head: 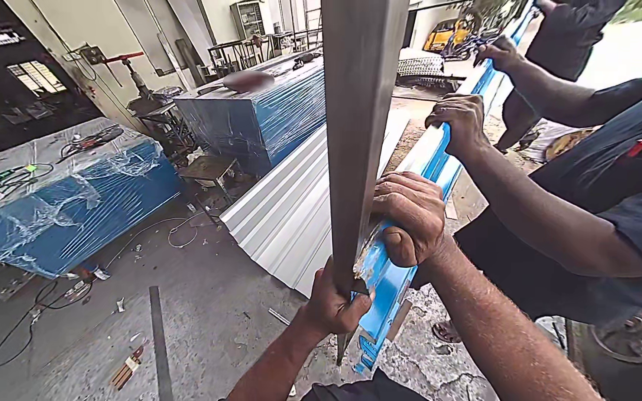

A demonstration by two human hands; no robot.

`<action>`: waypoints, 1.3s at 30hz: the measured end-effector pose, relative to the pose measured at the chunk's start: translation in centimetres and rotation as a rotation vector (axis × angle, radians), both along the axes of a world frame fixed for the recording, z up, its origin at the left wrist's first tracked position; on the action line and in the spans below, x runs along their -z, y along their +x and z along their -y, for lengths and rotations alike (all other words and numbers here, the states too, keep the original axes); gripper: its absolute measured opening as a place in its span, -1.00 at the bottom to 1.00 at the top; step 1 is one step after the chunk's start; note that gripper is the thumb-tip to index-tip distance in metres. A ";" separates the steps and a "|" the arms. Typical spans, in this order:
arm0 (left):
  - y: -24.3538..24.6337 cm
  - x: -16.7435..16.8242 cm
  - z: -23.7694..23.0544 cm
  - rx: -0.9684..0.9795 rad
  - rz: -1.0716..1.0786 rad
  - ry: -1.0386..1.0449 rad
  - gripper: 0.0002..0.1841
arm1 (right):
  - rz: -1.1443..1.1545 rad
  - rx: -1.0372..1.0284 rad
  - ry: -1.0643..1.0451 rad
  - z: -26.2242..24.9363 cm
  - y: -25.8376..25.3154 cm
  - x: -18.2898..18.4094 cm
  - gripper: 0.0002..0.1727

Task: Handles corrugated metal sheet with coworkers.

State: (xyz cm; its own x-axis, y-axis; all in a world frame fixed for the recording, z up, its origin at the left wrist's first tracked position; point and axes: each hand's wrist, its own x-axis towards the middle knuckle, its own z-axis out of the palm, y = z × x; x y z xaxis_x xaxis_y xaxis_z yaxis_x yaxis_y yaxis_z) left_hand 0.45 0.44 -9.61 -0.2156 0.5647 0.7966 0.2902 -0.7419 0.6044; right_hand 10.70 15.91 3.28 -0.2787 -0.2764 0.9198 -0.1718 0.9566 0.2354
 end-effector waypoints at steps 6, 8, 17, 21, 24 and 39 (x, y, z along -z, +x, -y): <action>0.0 0.0 0.2 -0.077 -0.035 -0.026 -0.53 | -0.129 -0.022 -0.028 -0.2 -0.2 1.1 -0.30; -0.1 -0.1 0.1 -0.099 -0.047 -0.023 -0.54 | -0.164 -0.001 -0.034 -0.3 -0.3 1.4 -0.31; -0.1 -0.1 -0.1 -0.158 -0.045 -0.053 -0.51 | -0.281 0.110 -0.171 1.2 4.2 2.8 -0.34; 0.0 0.1 -0.2 -0.130 -0.037 -0.021 -0.54 | 0.046 0.205 -0.165 2.2 6.2 3.2 -0.15; 0.0 0.0 -0.1 -0.110 -0.028 -0.014 -0.52 | 0.133 0.244 -0.160 2.8 6.7 2.1 -0.07; 0.1 -0.3 -0.4 -0.066 -0.009 0.005 -0.46 | 0.164 0.414 -0.176 4.2 7.6 1.7 -0.27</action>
